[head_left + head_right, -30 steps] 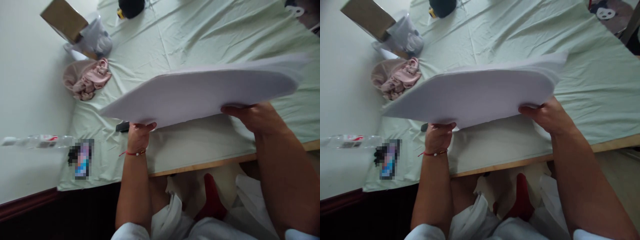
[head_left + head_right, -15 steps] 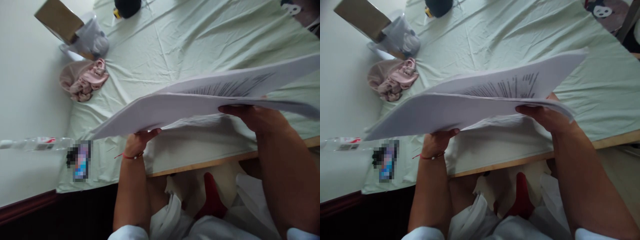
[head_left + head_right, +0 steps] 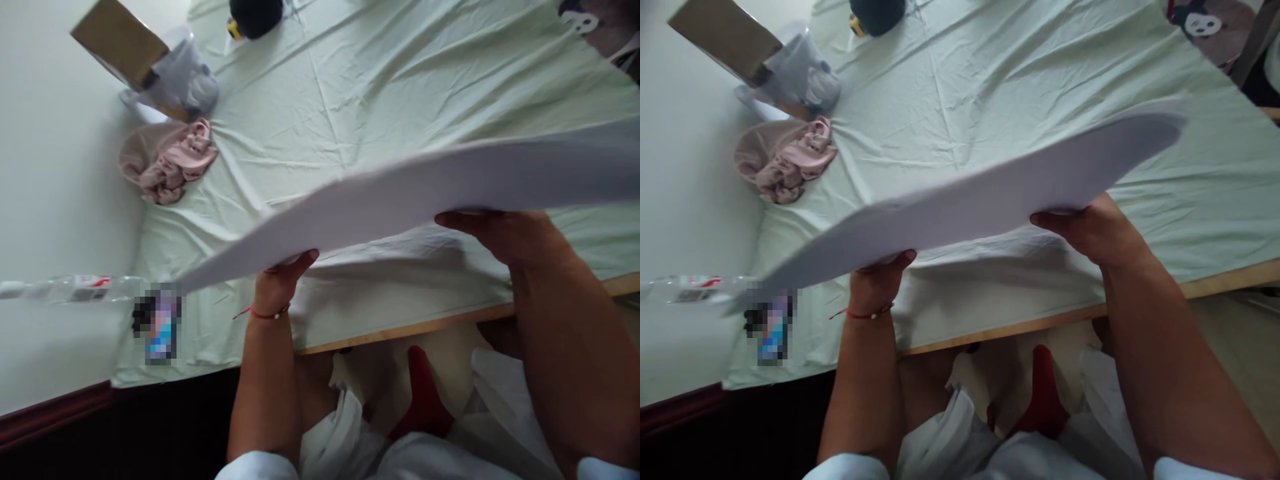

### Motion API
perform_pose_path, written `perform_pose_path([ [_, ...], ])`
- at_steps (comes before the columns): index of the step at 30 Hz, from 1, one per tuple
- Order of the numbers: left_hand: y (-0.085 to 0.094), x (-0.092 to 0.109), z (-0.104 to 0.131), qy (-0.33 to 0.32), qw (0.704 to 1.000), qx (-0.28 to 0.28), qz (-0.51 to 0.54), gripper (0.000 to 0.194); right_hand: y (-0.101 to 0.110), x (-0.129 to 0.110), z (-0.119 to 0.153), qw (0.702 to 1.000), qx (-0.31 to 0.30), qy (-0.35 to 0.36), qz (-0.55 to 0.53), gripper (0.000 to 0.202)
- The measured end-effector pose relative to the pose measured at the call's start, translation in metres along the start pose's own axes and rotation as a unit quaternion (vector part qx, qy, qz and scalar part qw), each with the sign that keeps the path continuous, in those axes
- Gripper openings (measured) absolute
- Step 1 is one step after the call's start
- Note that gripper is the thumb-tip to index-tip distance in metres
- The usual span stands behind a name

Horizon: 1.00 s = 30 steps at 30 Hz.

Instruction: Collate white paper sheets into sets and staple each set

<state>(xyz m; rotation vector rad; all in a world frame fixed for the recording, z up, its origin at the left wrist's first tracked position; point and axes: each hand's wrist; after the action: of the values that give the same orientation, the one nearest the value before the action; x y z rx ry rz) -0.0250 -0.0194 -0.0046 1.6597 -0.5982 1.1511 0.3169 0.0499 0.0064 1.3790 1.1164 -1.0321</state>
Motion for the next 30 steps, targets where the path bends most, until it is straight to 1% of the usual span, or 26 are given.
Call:
perform_pose_path([
  [1, 0.001, -0.003, 0.000, -0.007, 1.000, -0.016, -0.006, 0.034, 0.000, 0.000, 0.000, 1.000, -0.001, -0.010, -0.011, 0.036],
  [3, 0.002, -0.007, 0.000, -0.025, 0.999, -0.036, -0.014, 0.034, -0.001, 0.000, 0.001, 0.999, -0.021, -0.017, -0.047, 0.038],
  [4, 0.002, -0.009, 0.000, -0.035, 0.999, -0.037, -0.012, 0.036, -0.002, 0.001, 0.001, 0.998, -0.026, -0.016, -0.059, 0.039],
  [7, 0.000, -0.010, 0.001, -0.071, 0.997, -0.029, -0.005, 0.042, -0.002, 0.001, 0.001, 0.998, -0.003, -0.012, -0.055, 0.039],
  [10, -0.004, -0.007, 0.000, -0.083, 0.995, -0.029, -0.040, 0.039, -0.001, -0.001, 0.001, 0.998, -0.003, -0.013, -0.057, 0.040],
  [12, -0.007, -0.004, -0.001, -0.063, 0.997, -0.013, -0.036, 0.039, 0.000, -0.004, 0.001, 0.997, -0.024, -0.047, -0.061, 0.026],
  [13, -0.009, -0.003, -0.001, -0.045, 0.999, -0.008, -0.016, 0.041, 0.000, -0.006, 0.001, 0.995, -0.034, -0.071, -0.065, 0.019],
  [15, -0.012, 0.000, 0.000, 0.000, 0.999, -0.016, 0.036, 0.045, -0.001, -0.009, 0.000, 0.990, -0.038, -0.106, -0.089, 0.016],
  [18, -0.016, 0.006, 0.003, 0.069, 0.993, -0.042, 0.090, 0.047, -0.002, -0.008, -0.002, 0.985, -0.009, -0.101, -0.139, 0.017],
  [22, -0.018, 0.013, 0.007, 0.136, 0.981, -0.043, 0.132, 0.047, -0.002, -0.004, -0.005, 0.988, 0.003, -0.077, -0.131, 0.014],
  [26, -0.019, 0.016, 0.008, 0.150, 0.977, -0.051, 0.140, 0.045, -0.001, -0.005, -0.005, 0.990, 0.005, -0.089, -0.112, 0.014],
  [28, -0.019, 0.016, 0.006, 0.152, 0.978, -0.052, 0.135, 0.047, -0.001, -0.006, -0.004, 0.986, -0.005, -0.096, -0.136, 0.016],
  [30, -0.018, 0.016, 0.005, 0.154, 0.977, -0.042, 0.140, 0.050, 0.000, -0.008, -0.002, 0.977, -0.027, -0.114, -0.180, 0.020],
])
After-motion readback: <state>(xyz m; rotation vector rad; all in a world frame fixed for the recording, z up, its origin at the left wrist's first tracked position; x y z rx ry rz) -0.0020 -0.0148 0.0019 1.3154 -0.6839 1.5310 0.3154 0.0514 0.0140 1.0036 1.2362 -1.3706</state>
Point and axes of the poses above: each hand's wrist, its own z-axis away from the middle knuckle, its own y-axis out of the back of the hand, x = y × z, and after that the axes turned 6 degrees about y, right-handed
